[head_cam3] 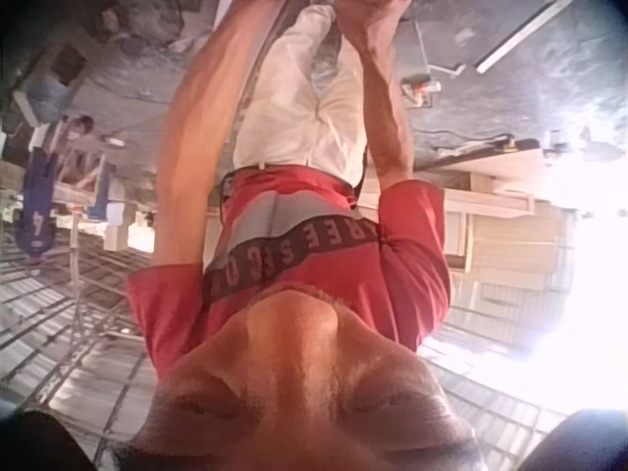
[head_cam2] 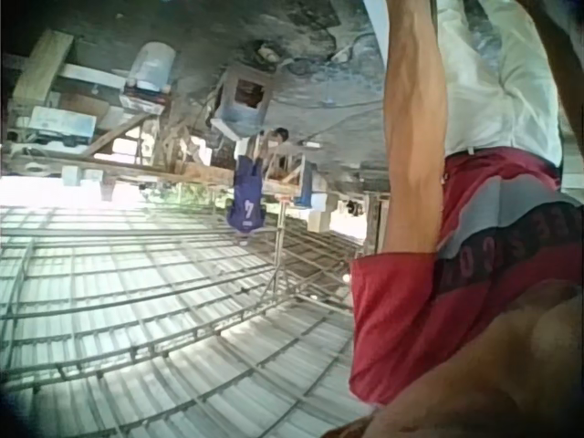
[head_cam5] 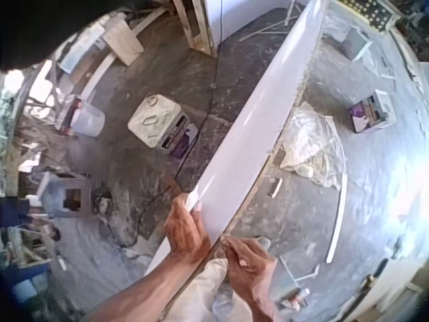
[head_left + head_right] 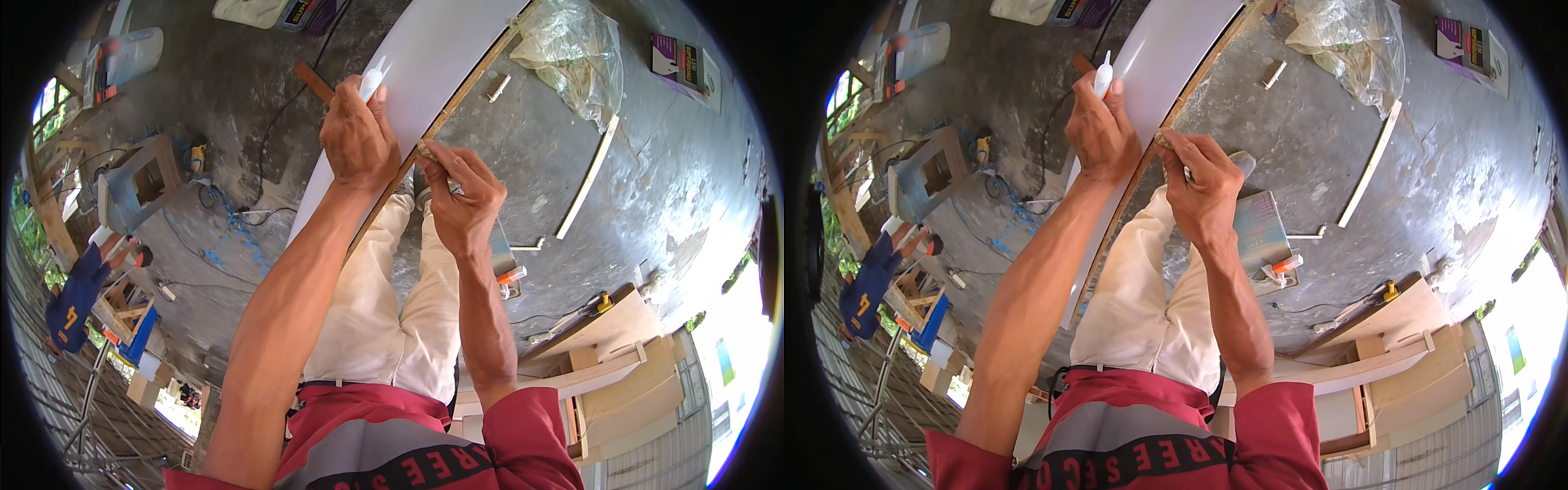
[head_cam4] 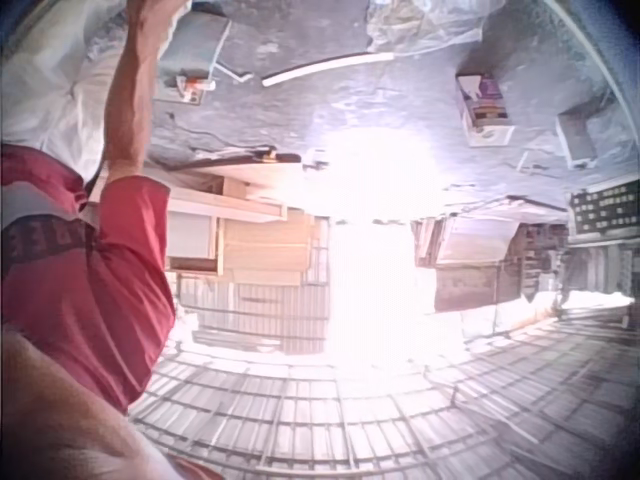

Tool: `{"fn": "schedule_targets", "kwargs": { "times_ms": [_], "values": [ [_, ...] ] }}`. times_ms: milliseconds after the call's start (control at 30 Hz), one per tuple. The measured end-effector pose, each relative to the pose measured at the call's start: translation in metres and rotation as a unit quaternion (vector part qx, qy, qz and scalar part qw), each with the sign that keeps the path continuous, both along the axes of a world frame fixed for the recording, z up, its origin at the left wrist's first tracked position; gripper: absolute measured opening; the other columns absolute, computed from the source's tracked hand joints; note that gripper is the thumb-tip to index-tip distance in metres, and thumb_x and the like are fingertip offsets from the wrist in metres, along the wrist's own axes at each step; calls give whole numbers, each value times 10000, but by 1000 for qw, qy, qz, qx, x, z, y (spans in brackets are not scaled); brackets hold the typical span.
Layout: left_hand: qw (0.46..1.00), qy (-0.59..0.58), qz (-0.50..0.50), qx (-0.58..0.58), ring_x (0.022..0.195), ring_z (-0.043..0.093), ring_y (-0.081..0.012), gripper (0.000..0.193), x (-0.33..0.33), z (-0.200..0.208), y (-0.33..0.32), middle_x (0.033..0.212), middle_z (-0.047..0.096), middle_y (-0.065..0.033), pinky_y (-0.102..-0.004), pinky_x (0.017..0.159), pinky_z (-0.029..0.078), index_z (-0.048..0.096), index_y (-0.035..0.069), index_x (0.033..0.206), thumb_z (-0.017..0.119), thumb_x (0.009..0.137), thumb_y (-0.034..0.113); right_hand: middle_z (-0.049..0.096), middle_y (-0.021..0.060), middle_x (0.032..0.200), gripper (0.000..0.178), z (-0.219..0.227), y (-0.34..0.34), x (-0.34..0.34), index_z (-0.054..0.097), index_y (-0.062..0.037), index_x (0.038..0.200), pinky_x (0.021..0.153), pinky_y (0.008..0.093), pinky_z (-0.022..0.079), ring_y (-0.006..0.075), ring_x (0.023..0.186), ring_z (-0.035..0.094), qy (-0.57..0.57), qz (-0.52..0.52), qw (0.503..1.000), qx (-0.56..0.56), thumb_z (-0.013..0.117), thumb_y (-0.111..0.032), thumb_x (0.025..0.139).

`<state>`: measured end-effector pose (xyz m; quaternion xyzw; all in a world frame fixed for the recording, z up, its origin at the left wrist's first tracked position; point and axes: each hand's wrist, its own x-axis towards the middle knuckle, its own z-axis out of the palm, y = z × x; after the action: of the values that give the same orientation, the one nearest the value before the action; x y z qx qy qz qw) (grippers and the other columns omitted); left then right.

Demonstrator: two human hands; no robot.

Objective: The person wipes a long white curved panel with a cloth, then opens a small orange glue box and applies glue along the panel's edge using a glue bottle. The person works in a workshop with scattered tools and materials.

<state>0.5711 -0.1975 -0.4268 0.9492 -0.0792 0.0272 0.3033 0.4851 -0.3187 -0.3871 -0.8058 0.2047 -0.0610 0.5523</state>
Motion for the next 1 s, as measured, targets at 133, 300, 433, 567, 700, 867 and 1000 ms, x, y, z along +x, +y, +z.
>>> {"fn": "schedule_targets", "kwargs": {
  "times_ms": [133,300,433,567,700,867,1000],
  "values": [
    [1000,-22,-6,-6,800,637,-389,256,1,-2,0,933,622,-212,-474,691,492,488,-15,1168,499,1050,213,756,102,927,202,0,4,0,767,-18,1045,664,269,569,153,760,716,18,-2,999,-30,771,3,844],
    [1000,-19,-10,-6,828,650,-402,276,0,-3,0,961,635,-224,-470,722,498,475,-23,1194,491,1051,213,755,103,910,205,0,8,-3,756,1,1035,674,275,581,151,744,715,38,-16,999,-8,792,-24,836],
    [1000,-23,-13,-13,828,650,-404,272,1,-2,1,967,635,-230,-469,721,500,472,-25,1193,486,1053,208,727,120,888,218,2,6,-7,729,-15,1045,638,304,561,204,705,709,28,15,999,-15,770,-1,831],
    [999,-32,-16,-7,827,650,-405,276,1,-3,1,970,633,-231,-469,718,503,467,-25,1197,477,1056,212,718,120,868,241,5,-3,-7,727,-26,1057,637,312,561,205,699,708,20,21,999,-37,787,-23,824],
    [999,-37,-16,-8,859,628,-376,251,1,-8,2,970,593,-187,-471,721,493,486,-28,1142,483,1053,207,705,120,862,254,13,-12,9,727,-32,1075,628,331,557,223,698,700,20,37,997,-68,774,-11,827],
    [1000,-16,-8,0,889,626,-384,261,1,-4,0,973,595,-189,-479,751,487,490,-26,1140,475,1054,220,620,85,800,508,9,-27,15,662,-113,1283,604,350,543,224,693,645,-47,197,963,-178,734,33,802],
    [1000,-10,-7,-6,879,634,-383,257,1,-3,0,978,601,-186,-480,746,496,489,-18,1149,482,1053,220,512,41,771,790,-8,-35,-4,479,-217,1516,626,350,538,206,709,580,-73,320,906,-268,699,12,793]
  ]
}}
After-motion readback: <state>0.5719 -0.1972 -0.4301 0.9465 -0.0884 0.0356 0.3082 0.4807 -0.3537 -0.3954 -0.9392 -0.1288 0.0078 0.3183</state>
